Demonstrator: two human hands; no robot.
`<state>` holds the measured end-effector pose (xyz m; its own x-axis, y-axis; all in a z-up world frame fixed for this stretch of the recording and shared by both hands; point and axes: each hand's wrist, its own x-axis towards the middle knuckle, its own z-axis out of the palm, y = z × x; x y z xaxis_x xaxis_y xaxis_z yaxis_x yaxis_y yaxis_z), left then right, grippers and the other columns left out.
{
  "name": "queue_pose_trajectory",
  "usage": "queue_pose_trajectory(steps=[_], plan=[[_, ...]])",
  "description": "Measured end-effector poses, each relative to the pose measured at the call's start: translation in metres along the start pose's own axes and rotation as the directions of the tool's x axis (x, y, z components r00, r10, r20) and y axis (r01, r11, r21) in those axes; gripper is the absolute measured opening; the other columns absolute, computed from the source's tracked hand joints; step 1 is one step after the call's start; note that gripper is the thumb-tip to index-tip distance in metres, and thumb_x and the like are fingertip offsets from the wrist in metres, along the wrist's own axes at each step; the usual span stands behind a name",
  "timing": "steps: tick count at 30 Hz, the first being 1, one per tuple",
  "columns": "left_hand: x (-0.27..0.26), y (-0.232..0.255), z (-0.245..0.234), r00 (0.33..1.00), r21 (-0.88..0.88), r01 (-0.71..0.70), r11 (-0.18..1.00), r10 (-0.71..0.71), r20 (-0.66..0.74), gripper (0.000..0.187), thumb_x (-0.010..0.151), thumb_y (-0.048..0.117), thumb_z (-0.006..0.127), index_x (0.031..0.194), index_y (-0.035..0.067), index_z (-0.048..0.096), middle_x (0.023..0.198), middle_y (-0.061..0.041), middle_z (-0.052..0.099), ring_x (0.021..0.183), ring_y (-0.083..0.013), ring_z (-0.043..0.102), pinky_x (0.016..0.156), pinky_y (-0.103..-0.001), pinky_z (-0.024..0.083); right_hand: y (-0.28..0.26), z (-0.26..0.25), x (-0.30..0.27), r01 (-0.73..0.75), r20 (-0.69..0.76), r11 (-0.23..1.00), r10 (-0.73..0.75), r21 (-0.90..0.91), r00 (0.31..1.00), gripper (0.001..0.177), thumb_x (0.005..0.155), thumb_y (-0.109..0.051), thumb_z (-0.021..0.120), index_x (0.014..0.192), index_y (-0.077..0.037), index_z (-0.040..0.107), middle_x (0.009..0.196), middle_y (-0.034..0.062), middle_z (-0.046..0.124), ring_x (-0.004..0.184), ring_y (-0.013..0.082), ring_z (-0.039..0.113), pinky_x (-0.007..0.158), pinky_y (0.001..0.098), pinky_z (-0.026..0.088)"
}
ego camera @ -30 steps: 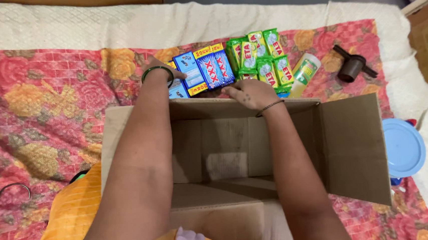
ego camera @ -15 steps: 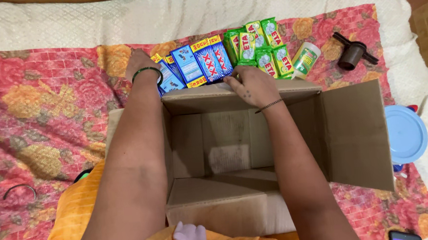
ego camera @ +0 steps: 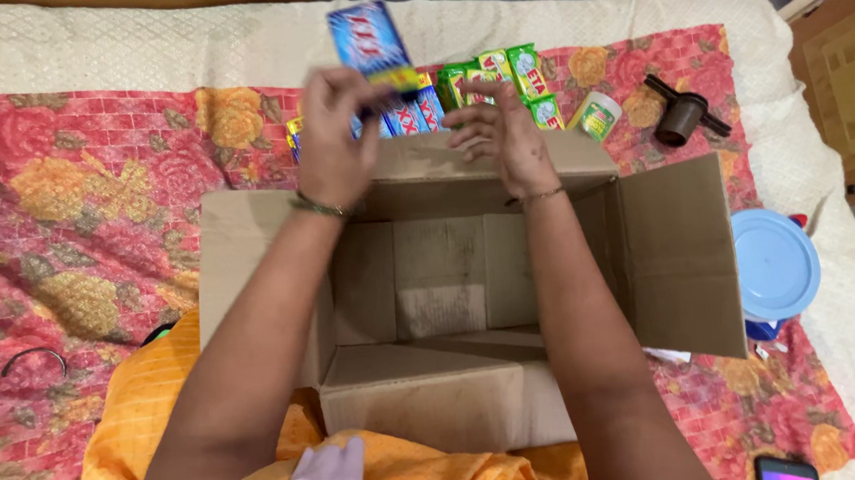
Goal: The person sits on a patterned floor covering and packs small packaged items into a cardboard box. They first place several blue-wrapped bars into the box, followed by green-wrapped bars, arranging them in rows.
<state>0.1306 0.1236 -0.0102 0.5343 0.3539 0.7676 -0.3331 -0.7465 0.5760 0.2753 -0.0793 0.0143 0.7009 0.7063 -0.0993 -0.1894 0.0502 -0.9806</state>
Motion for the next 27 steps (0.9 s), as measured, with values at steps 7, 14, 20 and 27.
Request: queue_pose_trajectory(steps=[7,14,20,27], plan=[[-0.034,0.055,-0.024,0.914,-0.075,-0.085,0.994,0.108,0.391,0.052,0.077,0.003,0.086,0.125,0.016,0.069,0.125,-0.010,0.060,0.121,-0.0293,0.059,0.102,-0.042,0.052,-0.012,0.031,-0.042,-0.026,0.188,1.000,0.024,0.006,0.982,0.067,0.095,-0.011,0.070,0.152,-0.012,0.035,0.117,0.0121,0.069,0.103,0.0184,0.067,0.087,0.0330,0.057],[-0.044,0.027,-0.057,0.836,0.292,0.107,0.951,-0.245,0.491,0.093,0.065,0.008,0.082,0.151,0.004,0.046,0.135,-0.019,0.052,0.127,-0.0384,0.048,0.103,-0.055,0.035,0.003,0.027,-0.080,-0.145,0.476,0.904,0.342,-0.402,0.810,0.067,0.088,-0.007,0.068,0.150,-0.008,0.042,0.118,0.0116,0.065,0.103,0.0144,0.063,0.087,0.0315,0.053],[-0.051,0.020,-0.051,0.831,0.404,-0.006,0.915,-0.221,0.511,0.067,0.079,0.003,0.072,0.143,0.018,0.057,0.141,-0.006,0.057,0.131,-0.0273,0.052,0.099,-0.047,0.041,0.140,0.032,-0.067,-0.204,0.479,0.806,0.511,-0.556,0.714,0.057,0.093,-0.015,0.068,0.143,-0.002,0.044,0.114,0.0156,0.070,0.104,0.0180,0.064,0.089,0.0338,0.054],[-0.049,0.018,-0.053,0.816,0.372,0.031,0.928,-0.238,0.526,0.067,0.077,0.012,0.076,0.140,0.015,0.056,0.136,-0.009,0.057,0.128,-0.0283,0.051,0.097,-0.049,0.042,0.285,0.047,-0.021,-0.397,0.178,0.620,0.660,-0.677,0.730,0.051,0.100,-0.024,0.059,0.141,0.003,0.047,0.095,0.0288,0.071,0.068,0.0264,0.072,0.050,0.0328,0.059]])
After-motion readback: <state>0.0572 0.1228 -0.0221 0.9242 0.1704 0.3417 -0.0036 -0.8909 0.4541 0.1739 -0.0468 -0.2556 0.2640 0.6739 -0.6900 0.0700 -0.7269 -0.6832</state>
